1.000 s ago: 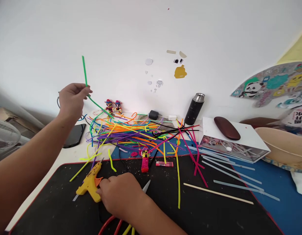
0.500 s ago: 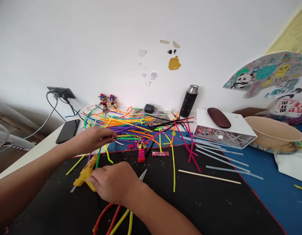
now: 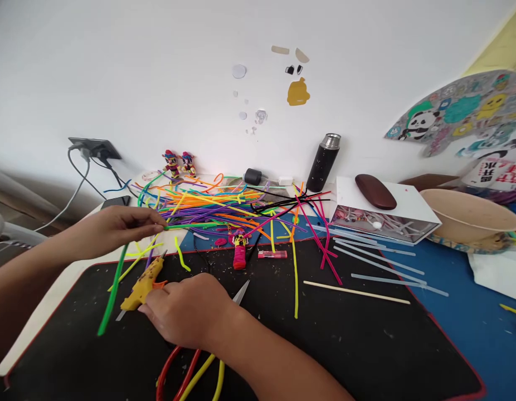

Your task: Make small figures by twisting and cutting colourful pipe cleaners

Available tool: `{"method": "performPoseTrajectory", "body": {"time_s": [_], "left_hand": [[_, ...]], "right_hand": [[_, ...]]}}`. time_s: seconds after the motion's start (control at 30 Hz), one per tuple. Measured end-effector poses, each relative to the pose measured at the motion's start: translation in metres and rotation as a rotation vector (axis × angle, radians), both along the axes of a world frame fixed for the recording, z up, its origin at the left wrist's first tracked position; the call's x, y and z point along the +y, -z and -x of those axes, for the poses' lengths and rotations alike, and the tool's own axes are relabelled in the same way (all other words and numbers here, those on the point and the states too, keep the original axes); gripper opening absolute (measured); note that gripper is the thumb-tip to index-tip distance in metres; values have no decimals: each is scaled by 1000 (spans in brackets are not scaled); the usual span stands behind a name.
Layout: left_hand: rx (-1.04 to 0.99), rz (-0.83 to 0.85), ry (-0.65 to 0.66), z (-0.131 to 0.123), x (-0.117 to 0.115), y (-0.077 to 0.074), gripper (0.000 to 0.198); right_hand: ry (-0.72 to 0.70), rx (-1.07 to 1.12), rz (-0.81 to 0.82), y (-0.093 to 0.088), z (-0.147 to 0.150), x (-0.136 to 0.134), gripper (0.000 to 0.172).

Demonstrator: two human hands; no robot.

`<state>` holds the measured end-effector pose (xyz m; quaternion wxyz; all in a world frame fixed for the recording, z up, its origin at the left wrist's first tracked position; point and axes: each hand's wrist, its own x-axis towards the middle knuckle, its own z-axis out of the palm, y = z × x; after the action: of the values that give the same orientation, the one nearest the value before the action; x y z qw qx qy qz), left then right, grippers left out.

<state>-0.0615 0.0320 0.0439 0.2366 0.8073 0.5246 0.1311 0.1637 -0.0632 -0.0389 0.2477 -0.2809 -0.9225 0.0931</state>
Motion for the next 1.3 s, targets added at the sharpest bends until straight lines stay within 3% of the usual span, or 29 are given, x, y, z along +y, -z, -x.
{"method": "performPoseTrajectory", "body": {"time_s": [0.1, 0.53, 1.3], "left_hand": [[86, 71, 81, -1, 0, 9, 43], [68, 197, 88, -3, 4, 39, 44], [110, 199, 117, -11, 8, 54, 39]], "right_hand": [[-16, -6, 1, 0, 1, -1, 37], [-48, -19, 19, 2, 3, -6, 32], [-61, -109, 59, 1, 3, -7, 27]]}}
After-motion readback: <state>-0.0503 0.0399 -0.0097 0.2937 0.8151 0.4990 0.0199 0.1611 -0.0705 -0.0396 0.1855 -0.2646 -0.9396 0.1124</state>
